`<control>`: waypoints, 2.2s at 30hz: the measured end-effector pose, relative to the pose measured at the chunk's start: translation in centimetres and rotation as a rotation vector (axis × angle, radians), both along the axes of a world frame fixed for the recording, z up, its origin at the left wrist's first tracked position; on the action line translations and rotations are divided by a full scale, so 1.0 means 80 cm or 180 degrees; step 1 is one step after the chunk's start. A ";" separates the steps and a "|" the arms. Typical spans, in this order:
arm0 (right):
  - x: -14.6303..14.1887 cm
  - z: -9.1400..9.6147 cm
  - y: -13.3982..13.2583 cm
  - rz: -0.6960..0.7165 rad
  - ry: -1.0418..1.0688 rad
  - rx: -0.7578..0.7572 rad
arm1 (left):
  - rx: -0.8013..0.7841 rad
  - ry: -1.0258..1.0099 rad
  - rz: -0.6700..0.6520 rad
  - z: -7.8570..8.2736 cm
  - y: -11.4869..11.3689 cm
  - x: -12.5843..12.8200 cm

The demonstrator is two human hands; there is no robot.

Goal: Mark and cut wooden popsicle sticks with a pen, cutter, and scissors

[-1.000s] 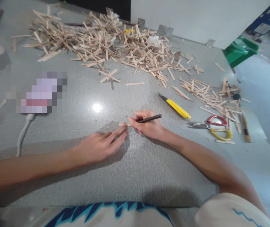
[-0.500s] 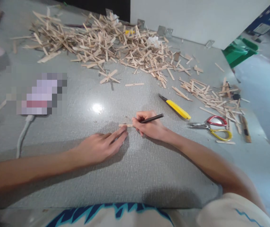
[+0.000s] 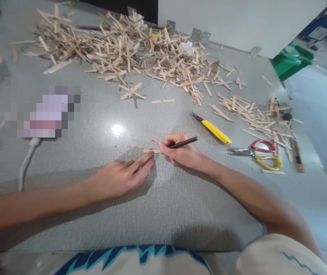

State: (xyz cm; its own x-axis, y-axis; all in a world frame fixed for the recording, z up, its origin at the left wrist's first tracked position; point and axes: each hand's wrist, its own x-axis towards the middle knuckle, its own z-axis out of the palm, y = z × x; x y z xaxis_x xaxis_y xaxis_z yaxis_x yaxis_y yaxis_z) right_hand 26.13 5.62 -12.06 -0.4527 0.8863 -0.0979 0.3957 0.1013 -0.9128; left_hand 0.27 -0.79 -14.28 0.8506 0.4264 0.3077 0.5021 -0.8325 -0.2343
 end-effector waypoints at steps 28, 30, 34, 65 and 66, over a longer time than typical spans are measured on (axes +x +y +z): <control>0.001 0.000 0.003 0.0025 0.0106 -0.0192 | -0.0129 -0.0171 -0.0001 -0.003 0.001 0.000; 0.001 0.000 0.003 -0.0044 0.0159 -0.0322 | -0.0144 -0.0177 0.0003 -0.003 0.001 0.000; 0.002 -0.004 0.003 -0.0168 0.0248 -0.0413 | -0.0141 -0.0194 0.0008 -0.003 0.001 0.000; 0.003 -0.003 0.002 -0.0063 0.0175 -0.0269 | -0.0123 -0.0115 0.0015 -0.007 0.001 -0.001; 0.003 -0.004 0.003 -0.0057 0.0182 -0.0271 | -0.0157 -0.0154 0.0011 -0.008 0.001 -0.001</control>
